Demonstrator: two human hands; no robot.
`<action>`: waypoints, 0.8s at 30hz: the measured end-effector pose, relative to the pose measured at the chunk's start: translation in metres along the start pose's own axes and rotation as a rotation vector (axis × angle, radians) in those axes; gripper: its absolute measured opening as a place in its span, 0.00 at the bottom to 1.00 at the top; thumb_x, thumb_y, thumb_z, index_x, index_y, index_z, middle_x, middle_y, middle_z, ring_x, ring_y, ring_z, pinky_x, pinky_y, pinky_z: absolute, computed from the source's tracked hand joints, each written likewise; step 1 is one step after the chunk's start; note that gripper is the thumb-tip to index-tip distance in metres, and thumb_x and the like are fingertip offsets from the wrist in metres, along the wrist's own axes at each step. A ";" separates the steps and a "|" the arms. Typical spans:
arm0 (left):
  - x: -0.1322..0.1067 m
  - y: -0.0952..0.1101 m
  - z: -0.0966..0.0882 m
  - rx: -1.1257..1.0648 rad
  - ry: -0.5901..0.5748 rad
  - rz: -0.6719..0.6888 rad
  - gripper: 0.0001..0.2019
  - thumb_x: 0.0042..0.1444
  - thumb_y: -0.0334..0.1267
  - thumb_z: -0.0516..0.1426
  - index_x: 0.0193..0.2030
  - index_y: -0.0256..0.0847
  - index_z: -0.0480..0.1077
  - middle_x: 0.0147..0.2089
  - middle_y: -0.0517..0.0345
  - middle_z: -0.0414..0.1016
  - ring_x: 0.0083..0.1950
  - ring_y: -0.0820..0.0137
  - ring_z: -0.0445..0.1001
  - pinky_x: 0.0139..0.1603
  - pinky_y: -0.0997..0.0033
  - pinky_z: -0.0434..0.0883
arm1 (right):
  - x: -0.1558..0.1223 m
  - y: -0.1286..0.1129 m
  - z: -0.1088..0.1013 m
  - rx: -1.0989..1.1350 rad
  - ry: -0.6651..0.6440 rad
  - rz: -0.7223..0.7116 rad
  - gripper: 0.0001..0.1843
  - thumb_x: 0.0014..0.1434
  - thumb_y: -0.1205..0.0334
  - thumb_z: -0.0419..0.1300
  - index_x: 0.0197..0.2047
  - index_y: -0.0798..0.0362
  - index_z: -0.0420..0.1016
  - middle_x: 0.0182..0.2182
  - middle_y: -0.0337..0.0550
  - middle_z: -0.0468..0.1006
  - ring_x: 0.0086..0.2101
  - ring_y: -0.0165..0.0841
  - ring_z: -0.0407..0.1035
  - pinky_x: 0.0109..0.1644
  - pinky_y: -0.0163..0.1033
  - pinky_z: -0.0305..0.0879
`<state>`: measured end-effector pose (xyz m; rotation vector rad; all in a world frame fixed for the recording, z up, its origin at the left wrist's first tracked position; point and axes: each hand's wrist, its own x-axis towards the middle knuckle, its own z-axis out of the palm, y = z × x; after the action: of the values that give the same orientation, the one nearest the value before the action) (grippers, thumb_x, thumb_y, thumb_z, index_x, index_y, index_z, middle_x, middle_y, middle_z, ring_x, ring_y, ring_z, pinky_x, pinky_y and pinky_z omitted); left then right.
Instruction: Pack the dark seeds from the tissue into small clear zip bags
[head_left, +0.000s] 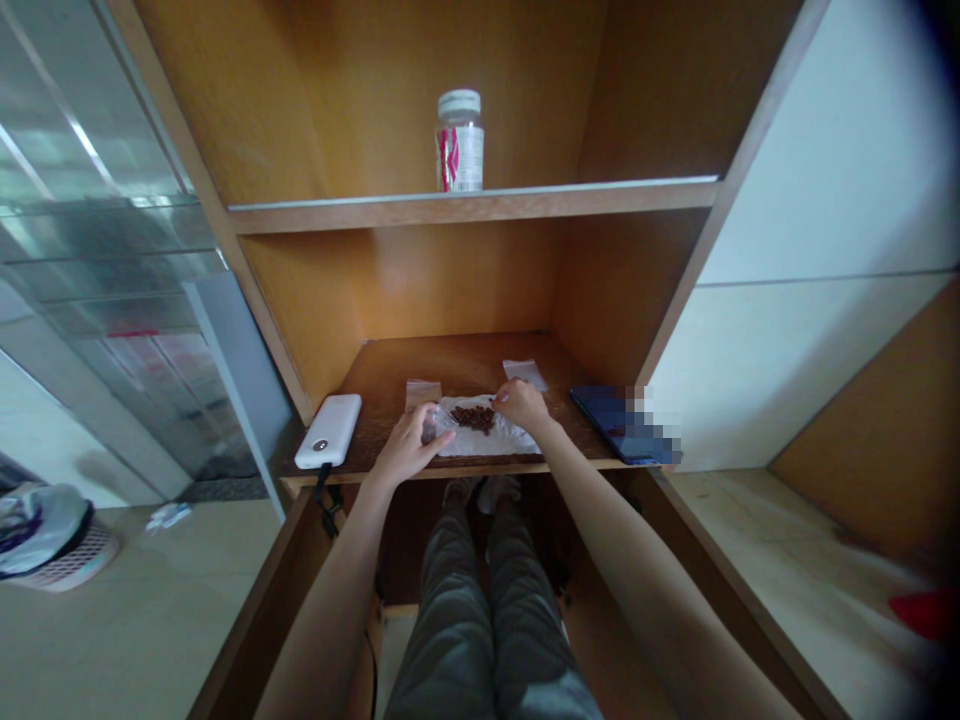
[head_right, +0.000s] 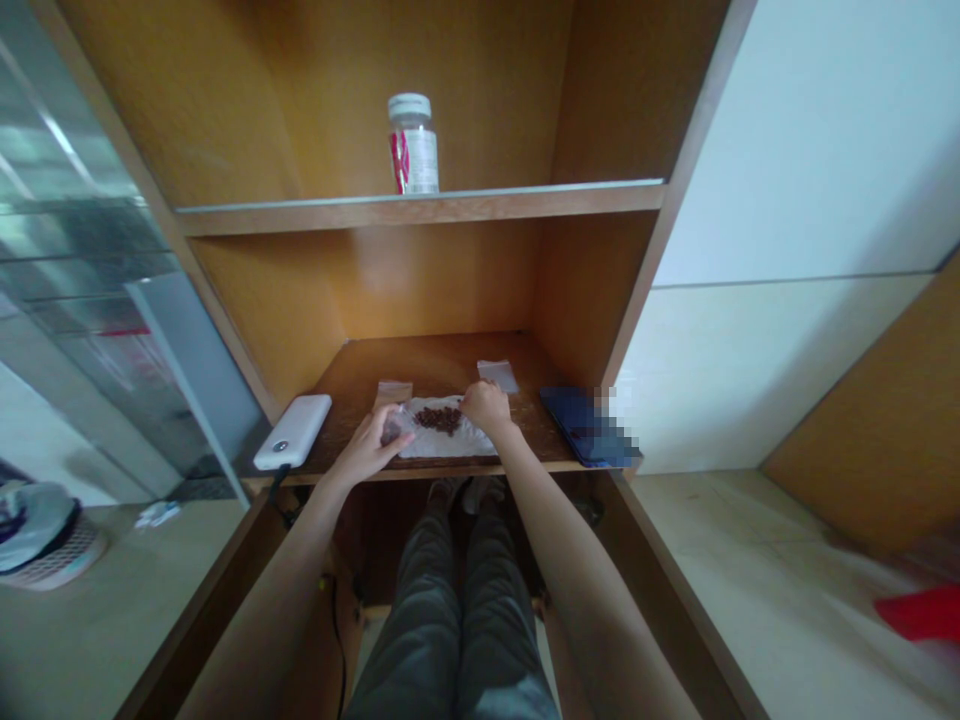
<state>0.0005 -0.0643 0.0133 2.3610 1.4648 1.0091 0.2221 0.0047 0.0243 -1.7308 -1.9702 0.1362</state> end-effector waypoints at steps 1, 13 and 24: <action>0.000 0.000 0.000 -0.002 0.001 0.001 0.25 0.51 0.51 0.53 0.53 0.42 0.58 0.48 0.49 0.68 0.50 0.62 0.67 0.51 0.60 0.64 | -0.001 -0.002 -0.001 0.073 0.014 -0.041 0.08 0.49 0.65 0.57 0.31 0.56 0.77 0.34 0.50 0.78 0.37 0.35 0.71 0.40 0.34 0.63; 0.001 0.000 0.001 -0.025 0.017 0.018 0.23 0.52 0.50 0.53 0.52 0.42 0.59 0.50 0.48 0.67 0.51 0.62 0.67 0.51 0.59 0.64 | -0.007 -0.035 -0.003 0.476 -0.080 -0.488 0.09 0.53 0.64 0.55 0.30 0.55 0.77 0.31 0.43 0.78 0.32 0.28 0.70 0.39 0.32 0.62; 0.001 0.001 0.000 -0.022 0.013 0.005 0.24 0.51 0.52 0.53 0.52 0.42 0.59 0.49 0.48 0.69 0.51 0.62 0.68 0.51 0.60 0.64 | 0.002 -0.005 0.006 0.051 -0.097 -0.348 0.10 0.49 0.62 0.60 0.36 0.53 0.77 0.37 0.46 0.77 0.43 0.34 0.67 0.50 0.37 0.58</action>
<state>0.0017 -0.0643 0.0141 2.3486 1.4461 1.0387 0.2145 0.0071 0.0219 -1.3473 -2.2836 0.1493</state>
